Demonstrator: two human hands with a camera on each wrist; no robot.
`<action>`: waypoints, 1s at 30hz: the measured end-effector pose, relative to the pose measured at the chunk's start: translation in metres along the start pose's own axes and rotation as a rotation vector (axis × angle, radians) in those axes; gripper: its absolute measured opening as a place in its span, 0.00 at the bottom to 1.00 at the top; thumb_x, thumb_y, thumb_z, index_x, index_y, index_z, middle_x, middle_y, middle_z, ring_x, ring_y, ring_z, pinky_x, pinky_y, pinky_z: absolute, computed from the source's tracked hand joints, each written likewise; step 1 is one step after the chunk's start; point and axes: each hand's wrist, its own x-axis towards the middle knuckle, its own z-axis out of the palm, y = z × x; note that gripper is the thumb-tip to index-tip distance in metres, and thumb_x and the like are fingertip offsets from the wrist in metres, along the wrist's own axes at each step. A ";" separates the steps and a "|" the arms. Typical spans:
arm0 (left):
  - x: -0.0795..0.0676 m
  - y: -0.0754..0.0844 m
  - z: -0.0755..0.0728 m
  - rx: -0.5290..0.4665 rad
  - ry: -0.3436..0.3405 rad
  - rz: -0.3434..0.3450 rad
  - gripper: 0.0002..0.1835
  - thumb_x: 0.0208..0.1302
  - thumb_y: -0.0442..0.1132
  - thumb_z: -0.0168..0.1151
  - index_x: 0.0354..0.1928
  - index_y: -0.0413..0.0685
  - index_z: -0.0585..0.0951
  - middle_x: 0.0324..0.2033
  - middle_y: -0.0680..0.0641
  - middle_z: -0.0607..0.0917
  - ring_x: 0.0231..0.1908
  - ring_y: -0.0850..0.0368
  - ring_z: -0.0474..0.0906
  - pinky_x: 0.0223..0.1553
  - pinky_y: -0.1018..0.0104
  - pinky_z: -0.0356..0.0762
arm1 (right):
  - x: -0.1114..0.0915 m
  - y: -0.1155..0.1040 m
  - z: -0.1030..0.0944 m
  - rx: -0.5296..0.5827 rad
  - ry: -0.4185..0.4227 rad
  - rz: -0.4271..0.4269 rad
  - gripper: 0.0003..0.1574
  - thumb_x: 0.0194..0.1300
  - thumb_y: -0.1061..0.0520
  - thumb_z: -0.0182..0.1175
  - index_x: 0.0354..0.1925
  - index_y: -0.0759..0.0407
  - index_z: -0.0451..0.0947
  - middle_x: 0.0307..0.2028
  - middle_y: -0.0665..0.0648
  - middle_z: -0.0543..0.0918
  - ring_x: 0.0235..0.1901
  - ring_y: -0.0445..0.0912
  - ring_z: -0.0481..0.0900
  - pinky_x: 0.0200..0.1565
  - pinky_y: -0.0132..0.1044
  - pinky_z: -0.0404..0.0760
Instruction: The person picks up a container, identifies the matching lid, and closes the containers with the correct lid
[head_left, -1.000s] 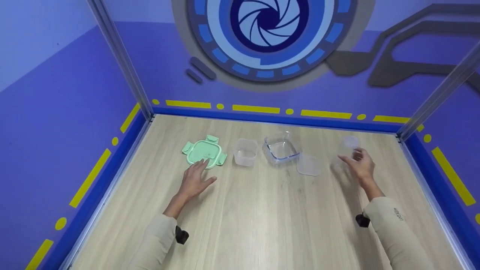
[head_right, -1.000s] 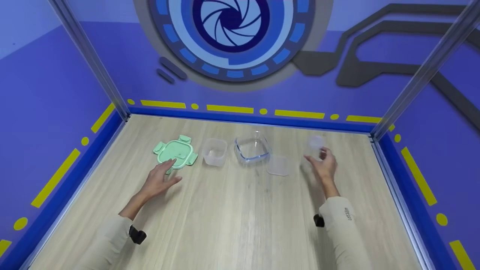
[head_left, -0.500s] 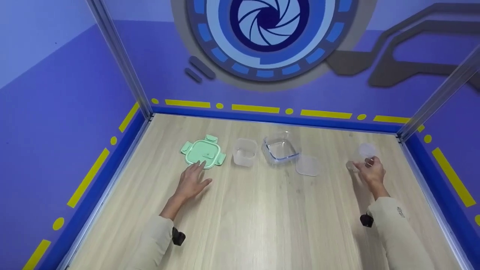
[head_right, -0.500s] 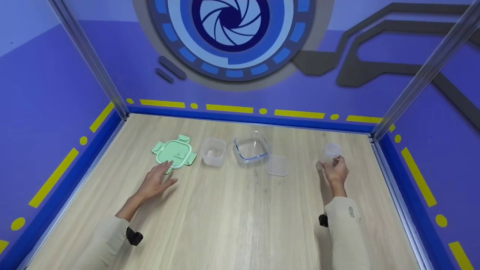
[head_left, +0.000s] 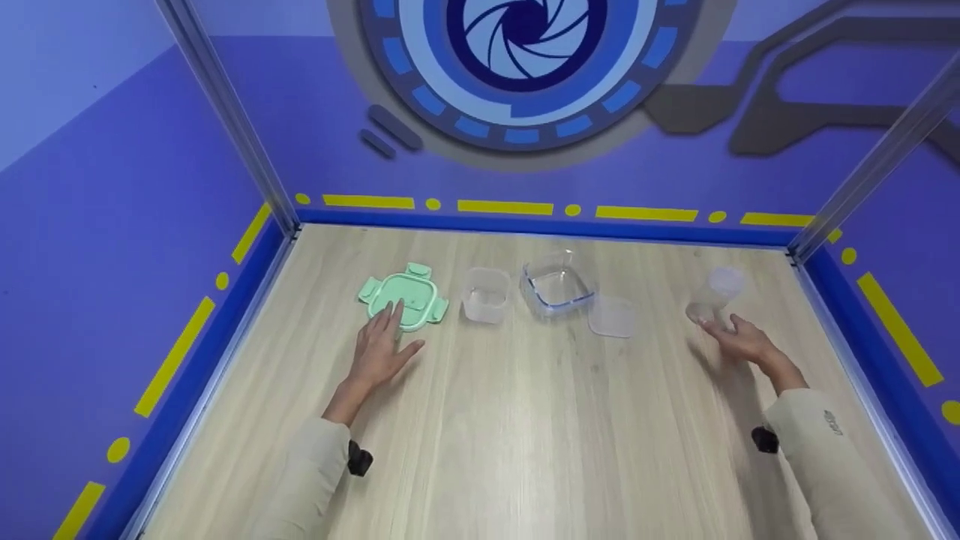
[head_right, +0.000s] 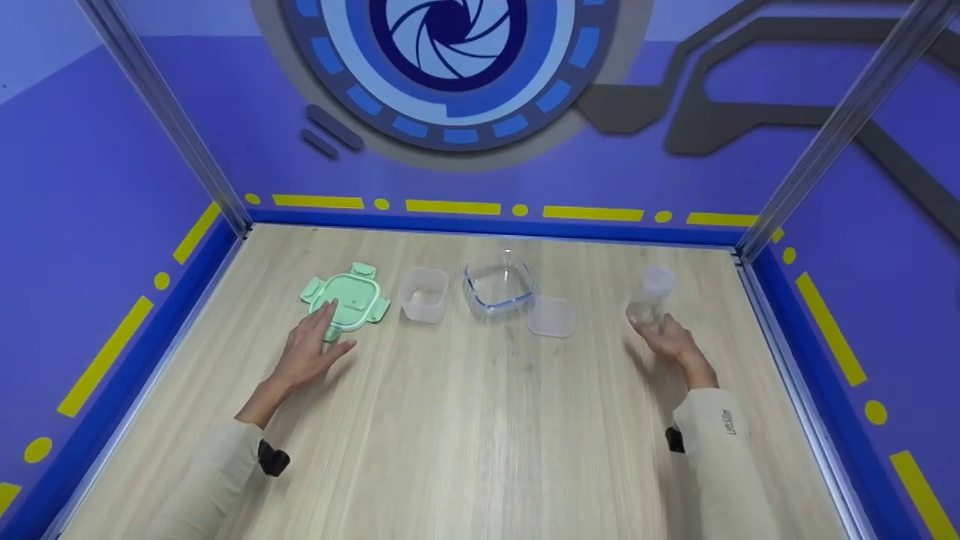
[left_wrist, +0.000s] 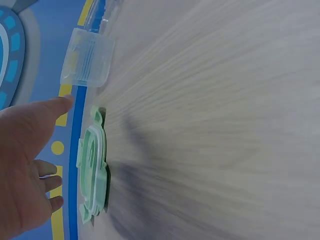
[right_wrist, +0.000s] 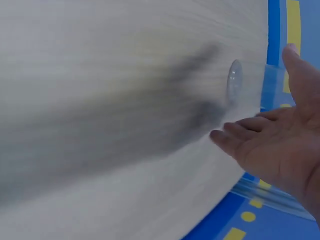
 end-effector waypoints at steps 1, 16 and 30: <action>0.001 -0.001 0.000 0.012 0.008 -0.001 0.46 0.68 0.52 0.66 0.79 0.38 0.57 0.76 0.30 0.62 0.76 0.31 0.56 0.74 0.33 0.54 | -0.003 -0.001 -0.001 -0.030 -0.017 -0.015 0.61 0.78 0.30 0.38 0.76 0.80 0.32 0.73 0.88 0.42 0.73 0.81 0.44 0.71 0.73 0.52; 0.009 0.005 -0.002 0.084 -0.025 0.007 0.47 0.68 0.60 0.61 0.79 0.42 0.58 0.78 0.32 0.57 0.79 0.33 0.49 0.77 0.34 0.47 | -0.031 -0.021 0.043 -0.076 0.179 -0.423 0.48 0.73 0.48 0.59 0.76 0.73 0.53 0.75 0.82 0.51 0.75 0.78 0.47 0.70 0.76 0.47; 0.015 0.013 0.006 0.048 -0.052 0.044 0.47 0.67 0.60 0.64 0.79 0.43 0.59 0.78 0.32 0.58 0.79 0.33 0.49 0.77 0.34 0.46 | -0.003 -0.052 0.086 0.009 0.118 -0.418 0.46 0.77 0.47 0.55 0.79 0.69 0.49 0.78 0.78 0.48 0.77 0.74 0.45 0.73 0.72 0.48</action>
